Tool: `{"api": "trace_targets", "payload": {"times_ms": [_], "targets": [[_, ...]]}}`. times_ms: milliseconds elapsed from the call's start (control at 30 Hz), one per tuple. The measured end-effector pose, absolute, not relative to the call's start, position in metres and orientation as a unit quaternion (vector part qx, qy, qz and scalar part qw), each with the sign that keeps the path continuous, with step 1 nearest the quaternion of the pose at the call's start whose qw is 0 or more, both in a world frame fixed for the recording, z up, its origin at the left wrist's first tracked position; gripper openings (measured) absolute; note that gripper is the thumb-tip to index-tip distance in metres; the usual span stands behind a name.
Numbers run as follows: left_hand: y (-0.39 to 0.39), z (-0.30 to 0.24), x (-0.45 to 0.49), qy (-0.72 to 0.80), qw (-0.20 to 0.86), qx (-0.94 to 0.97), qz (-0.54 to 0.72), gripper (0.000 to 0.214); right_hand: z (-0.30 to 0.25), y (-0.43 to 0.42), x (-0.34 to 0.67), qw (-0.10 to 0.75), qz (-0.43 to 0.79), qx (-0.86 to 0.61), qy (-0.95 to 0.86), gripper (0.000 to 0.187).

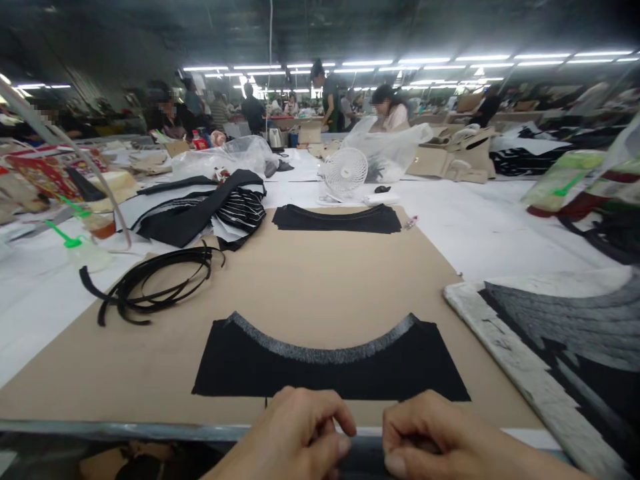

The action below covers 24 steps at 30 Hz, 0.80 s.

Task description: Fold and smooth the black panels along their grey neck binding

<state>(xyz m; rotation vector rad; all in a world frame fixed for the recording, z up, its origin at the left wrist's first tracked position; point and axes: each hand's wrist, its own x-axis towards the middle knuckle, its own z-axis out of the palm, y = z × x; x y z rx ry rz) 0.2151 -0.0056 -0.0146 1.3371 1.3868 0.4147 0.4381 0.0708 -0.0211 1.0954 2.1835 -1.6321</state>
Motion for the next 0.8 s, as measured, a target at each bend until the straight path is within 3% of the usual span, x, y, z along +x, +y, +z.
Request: {"api": "trace_targets", "payload": {"times_ms": [267,467,800], "targets": [[-0.001,-0.03,0.203,0.646,0.455,0.582,0.191,0.025,-0.034,0.077,0.421,0.083,-0.484,0.376,0.786,0.013],[0.0,-0.027,0.201,0.669,0.417,0.594,0.16,0.014,-0.029,0.079,0.423,0.077,-0.442,0.405,0.797,0.006],[0.008,-0.007,0.192,0.674,0.354,0.636,0.127,0.013,-0.003,0.08,0.405,0.066,-0.282,0.4,0.87,0.023]]}}
